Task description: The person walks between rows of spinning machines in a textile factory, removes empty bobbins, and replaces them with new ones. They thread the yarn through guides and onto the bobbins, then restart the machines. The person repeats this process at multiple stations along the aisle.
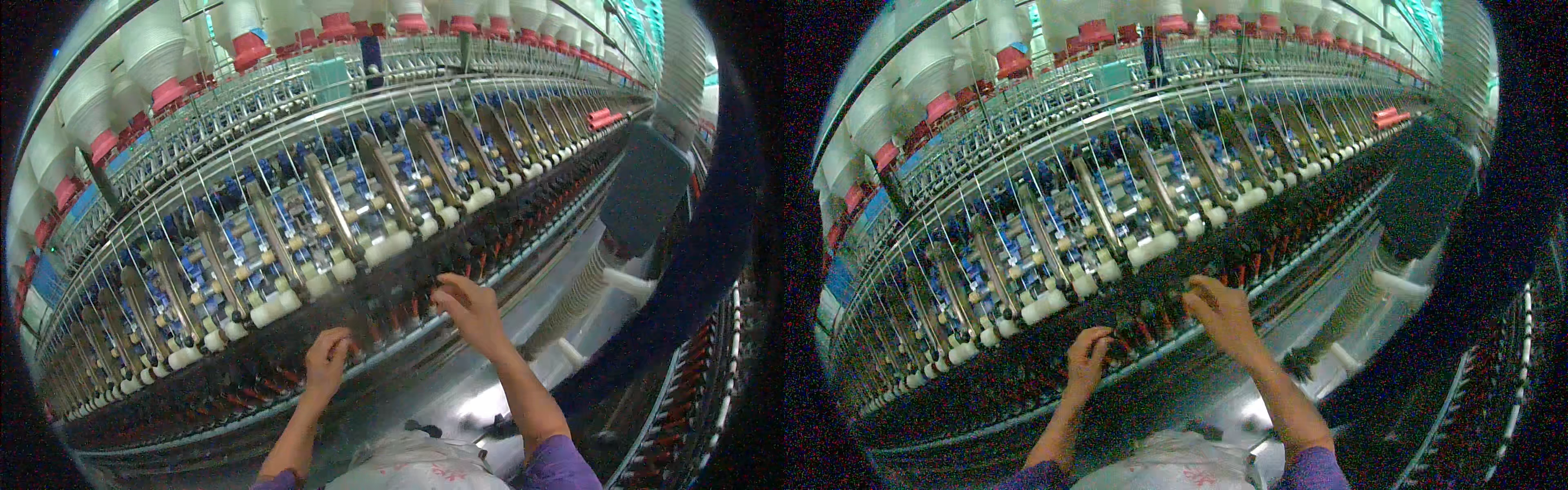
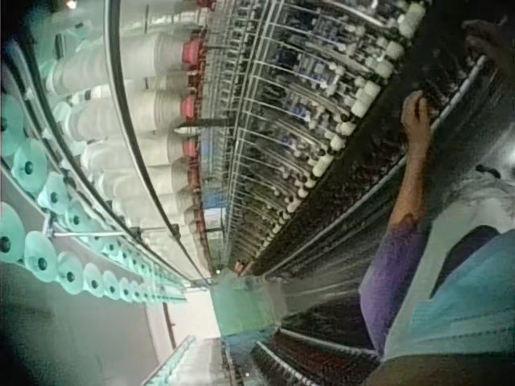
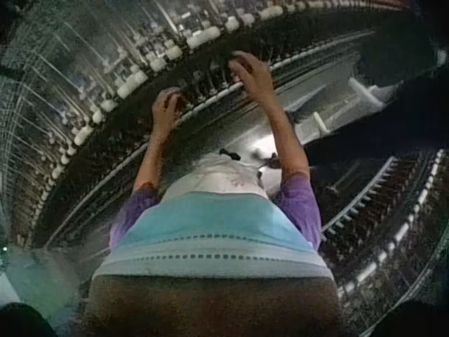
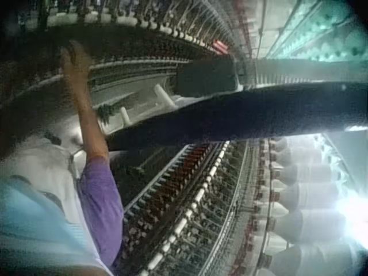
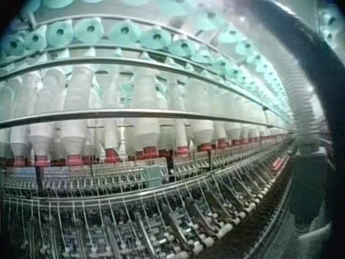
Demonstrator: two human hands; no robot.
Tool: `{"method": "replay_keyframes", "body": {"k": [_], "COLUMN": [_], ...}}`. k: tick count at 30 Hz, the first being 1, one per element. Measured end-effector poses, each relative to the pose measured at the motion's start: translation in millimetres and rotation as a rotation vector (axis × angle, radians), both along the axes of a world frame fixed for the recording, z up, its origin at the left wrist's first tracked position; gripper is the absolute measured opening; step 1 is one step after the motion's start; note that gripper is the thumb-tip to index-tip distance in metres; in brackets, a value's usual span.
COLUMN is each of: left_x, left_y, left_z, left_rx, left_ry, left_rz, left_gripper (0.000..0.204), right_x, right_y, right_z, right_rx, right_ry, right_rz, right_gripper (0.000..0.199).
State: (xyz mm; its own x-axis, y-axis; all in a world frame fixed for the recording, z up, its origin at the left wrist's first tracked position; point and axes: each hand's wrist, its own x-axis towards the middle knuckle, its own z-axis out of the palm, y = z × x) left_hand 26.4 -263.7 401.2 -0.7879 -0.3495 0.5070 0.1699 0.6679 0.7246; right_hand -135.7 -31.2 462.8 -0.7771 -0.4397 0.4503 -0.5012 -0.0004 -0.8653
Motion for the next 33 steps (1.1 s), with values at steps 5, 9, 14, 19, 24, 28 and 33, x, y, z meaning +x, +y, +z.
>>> {"method": "replay_keyframes", "body": {"k": [5,9,14,19,24,28,33], "left_x": [-48,-98,-145,-198,-291,-393,-465], "left_y": [-31,-44,-34,-28,-18,-22,-39], "left_z": [68,134,195,242,281,330,416], "left_rx": [0.006,-0.263,-0.471,-0.513,-0.376,0.222,0.434], "left_ry": [0.157,0.3,0.416,0.378,0.45,0.494,0.211], "left_rz": [0.01,-0.088,-0.147,-0.132,-0.098,-0.237,-0.706], "left_gripper": [0.015,0.018,0.02,0.02,0.028,0.045,0.041], "right_x": [-107,-210,-286,-289,-296,-322,-353], "right_y": [-60,-90,-156,-174,-148,-130,-120], "right_z": [97,231,308,321,335,328,327], "right_rx": [-0.094,-0.061,-0.056,-0.074,-0.279,-0.557,-0.568], "right_ry": [0.239,0.588,0.803,0.367,0.486,0.057,-0.134], "right_rz": [-0.038,-0.459,-0.834,-0.552,-0.355,0.579,0.899], "right_gripper": [0.025,0.053,0.089,0.059,0.031,0.023,0.024]}}
